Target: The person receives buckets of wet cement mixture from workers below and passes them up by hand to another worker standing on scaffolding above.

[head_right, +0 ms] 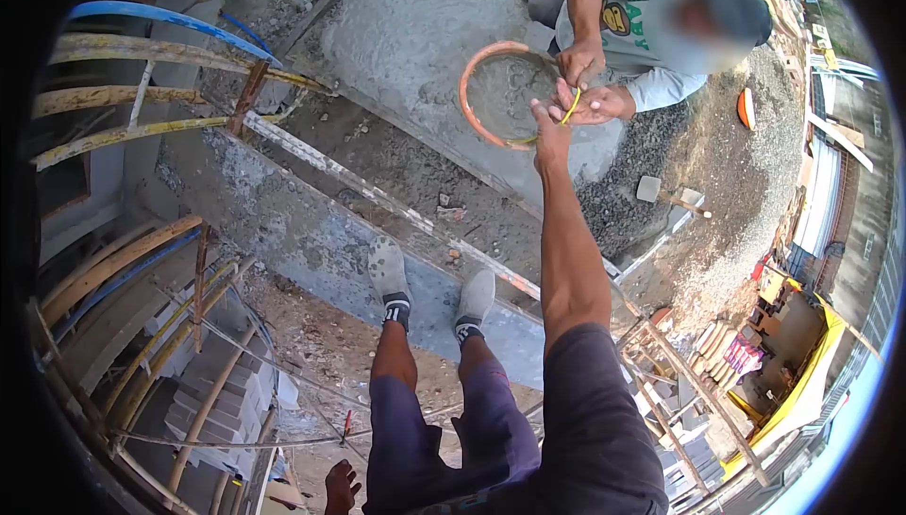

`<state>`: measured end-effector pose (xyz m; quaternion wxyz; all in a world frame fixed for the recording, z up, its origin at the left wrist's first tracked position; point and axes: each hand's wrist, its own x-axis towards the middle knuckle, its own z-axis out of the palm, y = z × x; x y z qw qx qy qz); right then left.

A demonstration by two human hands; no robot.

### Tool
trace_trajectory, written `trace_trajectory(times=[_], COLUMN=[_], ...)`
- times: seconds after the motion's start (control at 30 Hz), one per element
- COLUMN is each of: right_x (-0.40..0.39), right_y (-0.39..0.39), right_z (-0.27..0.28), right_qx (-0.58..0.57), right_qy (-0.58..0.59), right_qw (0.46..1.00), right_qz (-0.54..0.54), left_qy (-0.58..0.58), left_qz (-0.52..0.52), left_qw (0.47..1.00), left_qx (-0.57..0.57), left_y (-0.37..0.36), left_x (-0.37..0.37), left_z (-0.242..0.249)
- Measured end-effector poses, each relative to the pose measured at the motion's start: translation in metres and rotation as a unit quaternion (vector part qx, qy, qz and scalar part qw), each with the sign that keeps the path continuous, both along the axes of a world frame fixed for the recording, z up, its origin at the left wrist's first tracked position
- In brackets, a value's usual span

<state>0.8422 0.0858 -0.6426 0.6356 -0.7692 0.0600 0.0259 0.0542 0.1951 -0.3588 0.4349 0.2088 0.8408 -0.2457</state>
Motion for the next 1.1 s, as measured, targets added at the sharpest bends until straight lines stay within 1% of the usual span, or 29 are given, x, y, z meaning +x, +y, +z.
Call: trace_trajectory(times=[0.03,0.07,0.1,0.13,0.23,0.33,0.37,0.43,0.47,0.5,0.57,0.63,0.7,0.77,0.83,0.87,0.9,1.0,1.07,1.1], right_x=[-0.009,-0.021,-0.032,-0.05,-0.082,-0.115,-0.125,-0.15,-0.165,-0.182,-0.216,-0.246,-0.281,-0.307,-0.327,-0.329,-0.335,-0.36,-0.374,-0.38], right_y=[-0.006,-0.008,-0.007,0.001,0.014,0.027,0.025,0.018,0.021,0.022,0.02,0.018,0.021,0.027,0.027,0.029,0.032,0.038,0.045,0.049], right_z=[0.003,0.029,0.064,0.099,0.13,0.177,0.196,0.251,0.283,0.31,0.364,0.42,0.485,0.561,0.633,0.674,0.709,0.808,0.872,0.903], right_qx=[0.083,0.165,0.246,0.218,0.103,0.051,0.057,0.06,0.065,0.064,0.068,0.08,0.088,0.081,0.086,0.113,0.115,0.128,0.15,0.174], right_qy=[0.068,0.132,0.193,0.217,0.271,0.306,0.314,0.343,0.362,0.379,0.401,0.395,0.395,0.395,0.385,0.369,0.354,0.298,0.247,0.252], right_qw=[0.994,0.976,0.947,0.95,0.957,0.95,0.947,0.936,0.929,0.92,0.906,0.901,0.89,0.877,0.851,0.831,0.819,0.773,0.733,0.709], right_qz=[-0.025,-0.049,-0.072,-0.052,0.013,0.012,0.025,0.053,0.05,0.073,0.115,0.157,0.211,0.26,0.346,0.401,0.438,0.544,0.616,0.635], left_qy=[-0.001,-0.005,-0.024,-0.041,-0.102,-0.14,-0.152,-0.183,-0.19,-0.22,-0.277,-0.333,-0.366,-0.362,-0.426,-0.454,-0.502,-0.662,-0.74,-0.769], left_qz=[0.009,0.007,0.012,0.017,0.015,0.024,0.035,0.022,0.008,0.009,0.007,0.049,0.135,0.186,0.261,0.295,0.328,0.39,0.397,0.394], left_qw=[1.0,1.0,1.0,0.999,0.995,0.988,0.986,0.98,0.978,0.971,0.958,0.938,0.92,0.913,0.866,0.839,0.798,0.64,0.538,0.49], left_qx=[-0.007,-0.009,-0.012,-0.016,0.001,0.053,0.065,0.075,0.086,0.097,0.072,0.077,0.044,0.006,-0.029,-0.05,-0.053,0.011,0.076,0.111], left_y=[-0.006,-0.01,-0.012,-0.014,-0.005,0.011,0.012,0.023,0.027,0.027,0.026,0.016,-0.003,-0.022,-0.034,-0.04,-0.042,-0.034,-0.024,-0.022], left_x=[-0.002,-0.008,-0.009,-0.007,0.028,0.054,0.048,0.074,0.089,0.094,0.12,0.157,0.193,0.226,0.242,0.249,0.254,0.274,0.28,0.278], left_z=[0.002,-0.003,-0.008,-0.009,0.008,0.028,0.028,0.045,0.047,0.043,0.034,0.029,0.03,0.042,0.067,0.085,0.103,0.208,0.291,0.33])
